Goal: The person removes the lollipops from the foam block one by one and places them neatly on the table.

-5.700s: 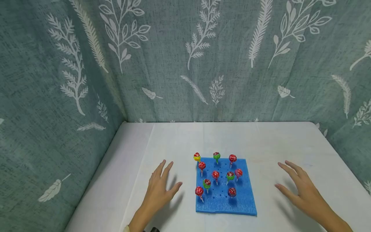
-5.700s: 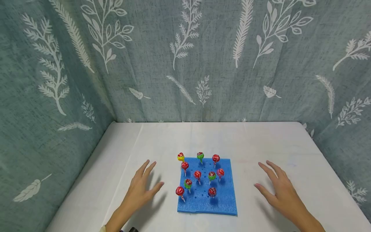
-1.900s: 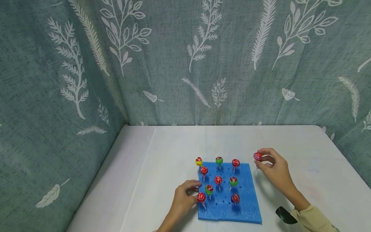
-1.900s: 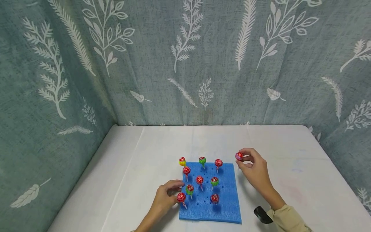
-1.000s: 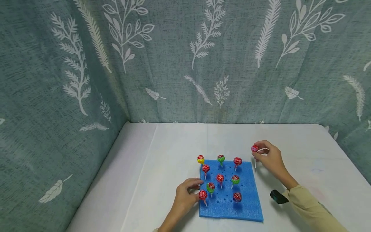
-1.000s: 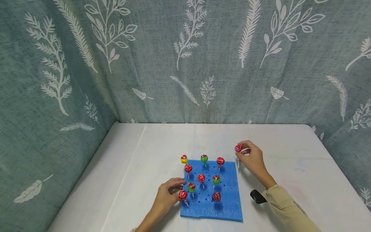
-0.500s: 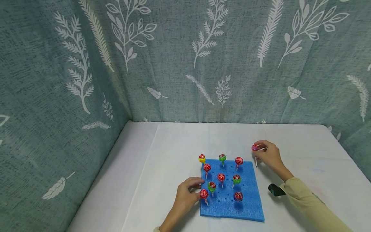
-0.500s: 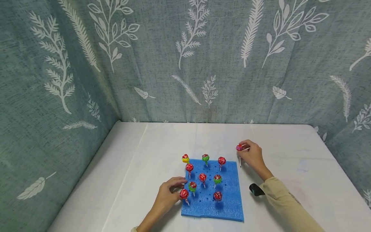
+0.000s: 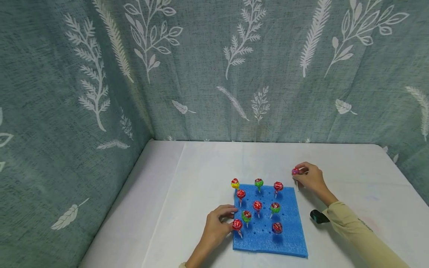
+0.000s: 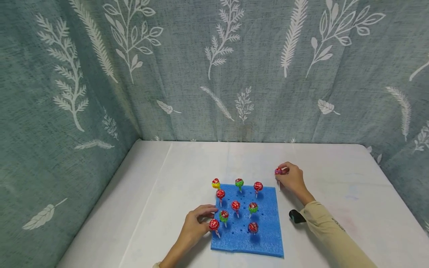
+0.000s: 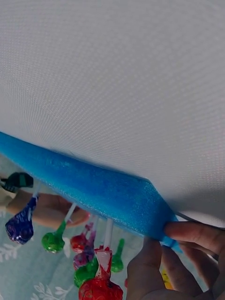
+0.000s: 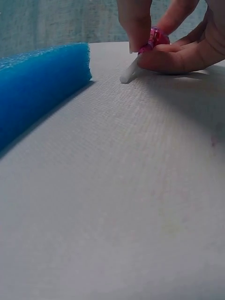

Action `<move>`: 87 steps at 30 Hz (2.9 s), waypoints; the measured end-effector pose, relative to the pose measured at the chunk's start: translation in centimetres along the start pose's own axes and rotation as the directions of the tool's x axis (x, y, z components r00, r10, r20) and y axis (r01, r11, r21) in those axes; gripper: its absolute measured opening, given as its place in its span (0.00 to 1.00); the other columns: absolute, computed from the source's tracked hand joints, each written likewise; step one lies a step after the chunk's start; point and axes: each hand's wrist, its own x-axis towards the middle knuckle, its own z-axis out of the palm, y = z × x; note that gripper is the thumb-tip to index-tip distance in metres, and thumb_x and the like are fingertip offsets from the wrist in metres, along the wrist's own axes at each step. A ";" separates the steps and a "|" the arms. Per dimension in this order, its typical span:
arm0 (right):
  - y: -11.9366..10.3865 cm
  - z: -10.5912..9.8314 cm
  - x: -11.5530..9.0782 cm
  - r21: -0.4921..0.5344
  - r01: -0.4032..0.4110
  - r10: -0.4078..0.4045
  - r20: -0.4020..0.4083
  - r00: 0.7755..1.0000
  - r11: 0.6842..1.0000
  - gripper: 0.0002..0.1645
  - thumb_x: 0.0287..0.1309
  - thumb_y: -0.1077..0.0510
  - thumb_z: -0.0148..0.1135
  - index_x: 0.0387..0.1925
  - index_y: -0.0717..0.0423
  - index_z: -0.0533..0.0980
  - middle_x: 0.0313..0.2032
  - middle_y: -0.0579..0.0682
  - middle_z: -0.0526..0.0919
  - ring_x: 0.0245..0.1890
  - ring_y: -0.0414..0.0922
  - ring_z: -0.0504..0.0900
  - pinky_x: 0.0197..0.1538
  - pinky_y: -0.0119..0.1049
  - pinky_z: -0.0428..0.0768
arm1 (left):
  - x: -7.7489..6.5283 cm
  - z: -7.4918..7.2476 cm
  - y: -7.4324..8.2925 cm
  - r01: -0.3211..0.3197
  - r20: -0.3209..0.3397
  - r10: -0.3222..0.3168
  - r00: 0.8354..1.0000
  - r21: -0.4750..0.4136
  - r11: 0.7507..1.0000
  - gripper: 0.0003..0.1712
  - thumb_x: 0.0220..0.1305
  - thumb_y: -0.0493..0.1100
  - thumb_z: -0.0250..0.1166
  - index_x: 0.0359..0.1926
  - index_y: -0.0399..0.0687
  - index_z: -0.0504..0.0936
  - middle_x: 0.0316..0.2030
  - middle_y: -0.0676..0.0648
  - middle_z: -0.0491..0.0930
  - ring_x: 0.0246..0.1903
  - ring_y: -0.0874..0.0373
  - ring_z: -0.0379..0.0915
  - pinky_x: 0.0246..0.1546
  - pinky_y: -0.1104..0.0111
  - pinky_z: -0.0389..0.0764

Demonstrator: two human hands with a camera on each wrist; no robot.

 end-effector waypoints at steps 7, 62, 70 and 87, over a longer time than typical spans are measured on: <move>0.1 0.0 0.2 -0.002 -0.013 0.013 0.043 0.999 1.000 0.21 0.50 0.64 0.65 0.46 0.68 0.72 0.35 0.64 0.77 0.25 0.47 0.76 0.22 0.35 0.78 | -0.2 0.0 0.2 0.013 -0.001 -0.013 1.000 -0.018 1.000 0.27 0.37 0.22 0.64 0.43 0.45 0.85 0.47 0.47 0.79 0.41 0.56 0.77 0.44 0.68 0.77; -3.7 -2.7 -2.7 0.095 0.084 -0.089 0.055 0.994 0.992 0.22 0.59 0.55 0.62 0.50 0.66 0.72 0.44 0.63 0.76 0.34 0.46 0.77 0.31 0.37 0.81 | -0.2 0.1 0.3 -0.019 -0.016 0.018 1.000 -0.012 1.000 0.25 0.39 0.22 0.66 0.43 0.40 0.84 0.46 0.44 0.79 0.41 0.53 0.77 0.44 0.65 0.78; -4.7 -2.8 -3.7 0.100 0.147 -0.152 0.048 0.987 0.984 0.20 0.59 0.56 0.62 0.48 0.66 0.72 0.42 0.62 0.78 0.36 0.49 0.77 0.32 0.34 0.81 | -0.3 0.1 0.2 -0.023 -0.017 0.023 1.000 -0.020 1.000 0.24 0.39 0.25 0.67 0.42 0.42 0.85 0.46 0.47 0.80 0.40 0.56 0.77 0.44 0.69 0.77; -6.1 -2.2 -4.8 0.072 0.164 -0.170 0.089 0.981 0.984 0.17 0.58 0.55 0.63 0.46 0.60 0.74 0.43 0.60 0.78 0.41 0.52 0.77 0.37 0.33 0.77 | -0.2 0.2 0.1 0.007 -0.008 -0.007 1.000 -0.042 0.999 0.24 0.39 0.23 0.65 0.42 0.41 0.85 0.46 0.47 0.79 0.40 0.55 0.77 0.43 0.70 0.77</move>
